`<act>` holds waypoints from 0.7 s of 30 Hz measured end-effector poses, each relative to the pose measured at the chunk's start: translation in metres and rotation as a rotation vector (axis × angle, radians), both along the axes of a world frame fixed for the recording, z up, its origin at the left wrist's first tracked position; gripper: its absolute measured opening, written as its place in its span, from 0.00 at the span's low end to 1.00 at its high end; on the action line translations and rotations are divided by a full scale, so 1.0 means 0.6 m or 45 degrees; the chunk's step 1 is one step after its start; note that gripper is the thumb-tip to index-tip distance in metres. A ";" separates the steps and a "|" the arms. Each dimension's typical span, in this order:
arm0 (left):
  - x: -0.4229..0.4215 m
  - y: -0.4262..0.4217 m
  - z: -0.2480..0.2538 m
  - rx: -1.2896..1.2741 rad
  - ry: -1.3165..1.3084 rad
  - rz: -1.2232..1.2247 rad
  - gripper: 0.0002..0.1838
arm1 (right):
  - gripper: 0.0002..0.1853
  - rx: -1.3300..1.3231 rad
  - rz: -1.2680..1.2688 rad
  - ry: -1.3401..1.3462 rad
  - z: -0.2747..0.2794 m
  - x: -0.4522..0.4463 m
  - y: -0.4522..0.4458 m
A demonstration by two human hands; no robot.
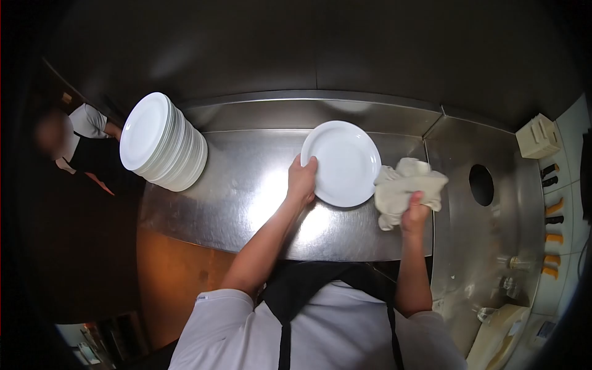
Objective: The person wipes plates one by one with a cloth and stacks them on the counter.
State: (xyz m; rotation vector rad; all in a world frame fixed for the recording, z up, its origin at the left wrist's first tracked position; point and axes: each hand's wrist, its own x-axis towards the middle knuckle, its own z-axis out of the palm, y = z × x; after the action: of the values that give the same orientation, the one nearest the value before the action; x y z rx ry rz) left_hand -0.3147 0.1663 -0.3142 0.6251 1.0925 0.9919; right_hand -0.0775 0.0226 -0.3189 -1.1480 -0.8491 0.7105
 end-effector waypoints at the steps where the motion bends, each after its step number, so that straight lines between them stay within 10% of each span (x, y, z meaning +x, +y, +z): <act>1: -0.008 -0.004 0.010 0.069 0.003 -0.010 0.19 | 0.33 -0.102 0.139 -0.154 -0.024 -0.016 0.009; 5: -0.011 -0.038 0.048 0.891 0.382 -0.209 0.14 | 0.31 0.175 0.115 -1.267 0.037 -0.179 0.134; 10: -0.083 -0.056 0.182 0.844 0.133 0.098 0.13 | 0.11 0.300 -0.146 -0.779 0.198 -0.184 0.250; 17: -0.166 -0.025 0.208 0.980 0.161 0.336 0.14 | 0.26 0.374 0.159 -1.299 0.112 -0.285 0.203; 21: -0.161 -0.048 0.195 0.946 0.290 0.275 0.13 | 0.26 0.101 0.445 -0.579 0.196 -0.273 0.263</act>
State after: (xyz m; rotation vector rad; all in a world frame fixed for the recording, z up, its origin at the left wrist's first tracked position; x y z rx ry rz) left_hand -0.4113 0.1376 -0.1973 1.2605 0.9850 1.5616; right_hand -0.2413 0.1805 -0.2010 -1.1180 -1.4754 0.6999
